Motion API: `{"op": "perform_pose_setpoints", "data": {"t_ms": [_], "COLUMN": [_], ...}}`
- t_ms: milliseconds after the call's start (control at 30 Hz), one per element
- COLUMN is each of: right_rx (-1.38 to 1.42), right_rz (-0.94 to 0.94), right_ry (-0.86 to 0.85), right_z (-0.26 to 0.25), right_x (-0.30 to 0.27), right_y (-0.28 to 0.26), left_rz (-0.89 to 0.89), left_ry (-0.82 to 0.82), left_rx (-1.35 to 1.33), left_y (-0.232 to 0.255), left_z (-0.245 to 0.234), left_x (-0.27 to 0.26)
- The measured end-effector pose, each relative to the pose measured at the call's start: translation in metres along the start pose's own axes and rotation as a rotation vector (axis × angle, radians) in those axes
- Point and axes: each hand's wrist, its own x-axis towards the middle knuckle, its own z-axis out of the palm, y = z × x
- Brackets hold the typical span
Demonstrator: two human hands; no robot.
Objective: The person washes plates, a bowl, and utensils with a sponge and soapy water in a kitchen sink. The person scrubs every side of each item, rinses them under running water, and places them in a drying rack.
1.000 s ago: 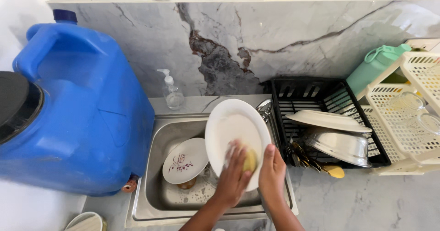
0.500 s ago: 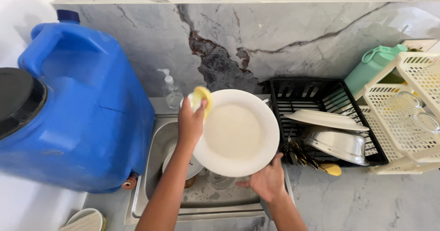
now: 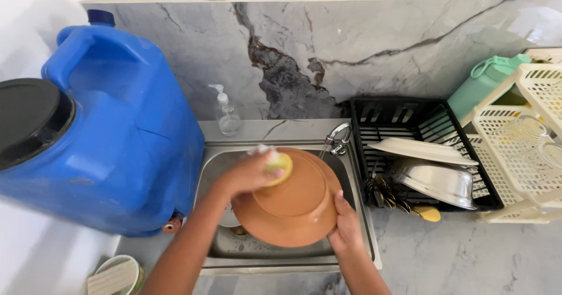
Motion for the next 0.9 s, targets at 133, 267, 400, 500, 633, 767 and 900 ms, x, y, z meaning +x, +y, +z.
{"op": "perform_pose_setpoints", "data": {"t_ms": [133, 267, 400, 500, 633, 767, 900], "right_rx": [-0.013, -0.321, -0.723, -0.940, -0.904, -1.139, -1.138], "right_rz": [-0.151, -0.289, -0.387, -0.548, -0.459, -0.434, -0.479], "right_ry": [0.085, 0.003, 0.002, 0.015, 0.008, 0.019, -0.021], "right_z": [0.010, 0.037, 0.035, 0.037, 0.035, 0.054, 0.046], "right_x": [-0.014, -0.048, -0.074, -0.091, -0.089, -0.077, -0.064], "right_y": [0.003, 0.001, -0.016, -0.029, -0.037, -0.042, -0.047], "left_rz": [0.235, 0.553, 0.292, 0.047, 0.064, 0.339, 0.254], "left_ry": [0.391, 0.700, 0.572, 0.517, 0.636, 0.757, 0.635], "left_rx": [0.125, 0.122, 0.113, -0.075, -0.483, -0.039, -0.044], "left_y": [0.031, 0.073, 0.089, 0.064, 0.060, 0.087, 0.074], "left_z": [0.080, 0.108, 0.051, 0.024, 0.040, 0.073, 0.050], "left_x": [-0.013, -0.011, -0.005, 0.007, 0.007, 0.001, 0.013]}}
